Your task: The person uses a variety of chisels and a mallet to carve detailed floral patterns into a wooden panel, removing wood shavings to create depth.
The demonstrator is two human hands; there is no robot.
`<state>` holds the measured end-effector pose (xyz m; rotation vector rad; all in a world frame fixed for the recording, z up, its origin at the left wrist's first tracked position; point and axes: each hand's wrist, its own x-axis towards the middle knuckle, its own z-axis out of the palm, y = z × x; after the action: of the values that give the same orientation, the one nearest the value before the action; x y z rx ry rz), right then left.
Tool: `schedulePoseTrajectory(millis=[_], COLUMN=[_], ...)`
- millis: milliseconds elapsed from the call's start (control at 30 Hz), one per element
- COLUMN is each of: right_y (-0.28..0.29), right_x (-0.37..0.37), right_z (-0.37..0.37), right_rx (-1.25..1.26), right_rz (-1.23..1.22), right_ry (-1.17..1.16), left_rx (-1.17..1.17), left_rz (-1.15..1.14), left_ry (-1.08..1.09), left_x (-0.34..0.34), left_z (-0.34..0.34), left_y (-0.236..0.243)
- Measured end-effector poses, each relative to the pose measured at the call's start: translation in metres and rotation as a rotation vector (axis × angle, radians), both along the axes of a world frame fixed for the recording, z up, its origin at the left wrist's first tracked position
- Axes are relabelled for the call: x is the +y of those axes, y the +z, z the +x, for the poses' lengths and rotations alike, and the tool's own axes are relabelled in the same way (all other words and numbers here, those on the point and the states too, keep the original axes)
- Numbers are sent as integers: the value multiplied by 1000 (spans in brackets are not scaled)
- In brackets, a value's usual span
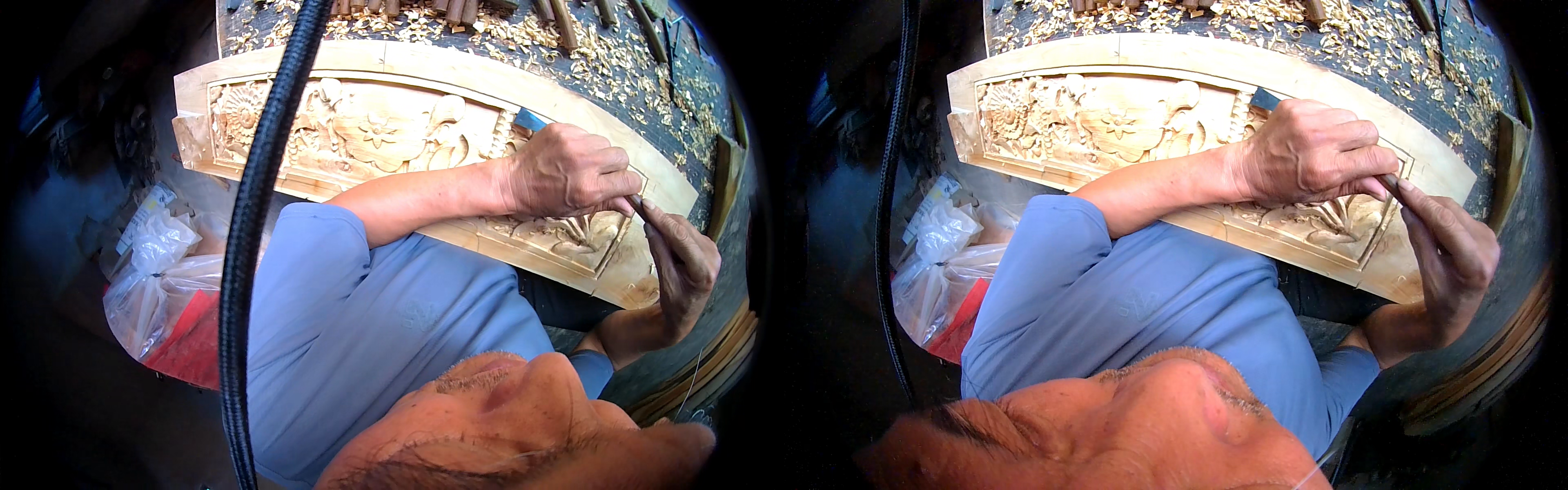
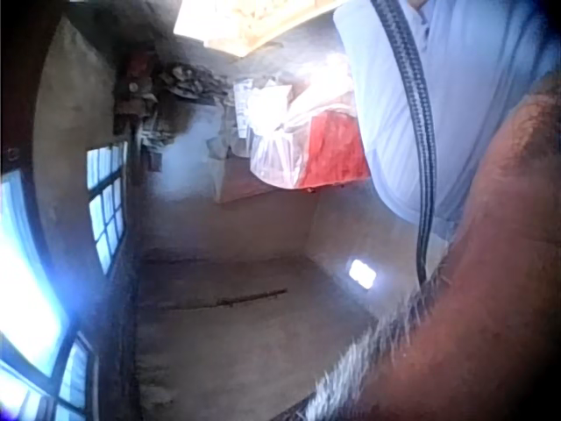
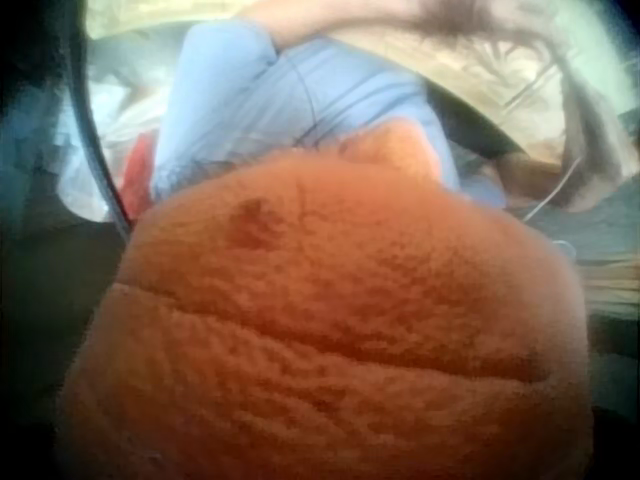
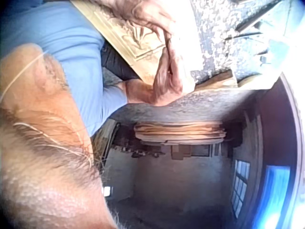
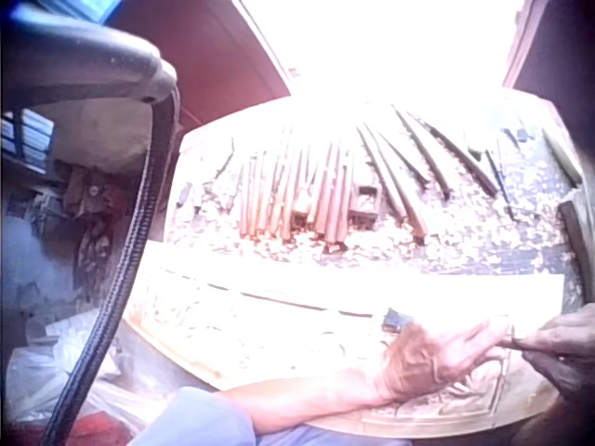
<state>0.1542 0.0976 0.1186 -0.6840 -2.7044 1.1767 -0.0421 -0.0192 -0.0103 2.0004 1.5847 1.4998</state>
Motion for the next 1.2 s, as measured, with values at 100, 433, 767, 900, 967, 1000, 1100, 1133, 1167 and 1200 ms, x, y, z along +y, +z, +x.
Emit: schedulePoseTrajectory(millis=[100, 433, 767, 900, 967, 1000, 1100, 1133, 1167, 1200], right_y=[-6, 2, -6, -5, -7, -9, -12, -8, -5, -4], right_x=[2, 4, 4, 1, 0, 0, 2, 1, 0, -1], right_z=[-4, -1, -6, -12, -16, -16, -17, -16, -15, -13], right_rx=[20, -1, 20, 28, 47, 58, 65, 52, 39, 41], right_rz=[11, 40, 40, 26, 18, 18, 32, 50, 67, 70], right_ry=[30, 61, 74, 61, 55, 61, 73, 78, 83, 78], left_rx=[23, -47, -45, -32, -24, -17, -22, -24, -27, -33], left_rz=[-42, 12, -30, -35, -55, -71, -62, -44, -25, -6], left_ry=[9, -25, 35, 75, 88, 98, 95, 77, 60, 39], left_x=[-2, 0, -2, -4, -7, -8, -7, -6, -5, -4], left_z=[-5, -2, -5, -5, -7, -8, -10, -10, -9, -7], left_y=[0, -2, 0, 0, 2, 2, 2, 1, 1, 0])
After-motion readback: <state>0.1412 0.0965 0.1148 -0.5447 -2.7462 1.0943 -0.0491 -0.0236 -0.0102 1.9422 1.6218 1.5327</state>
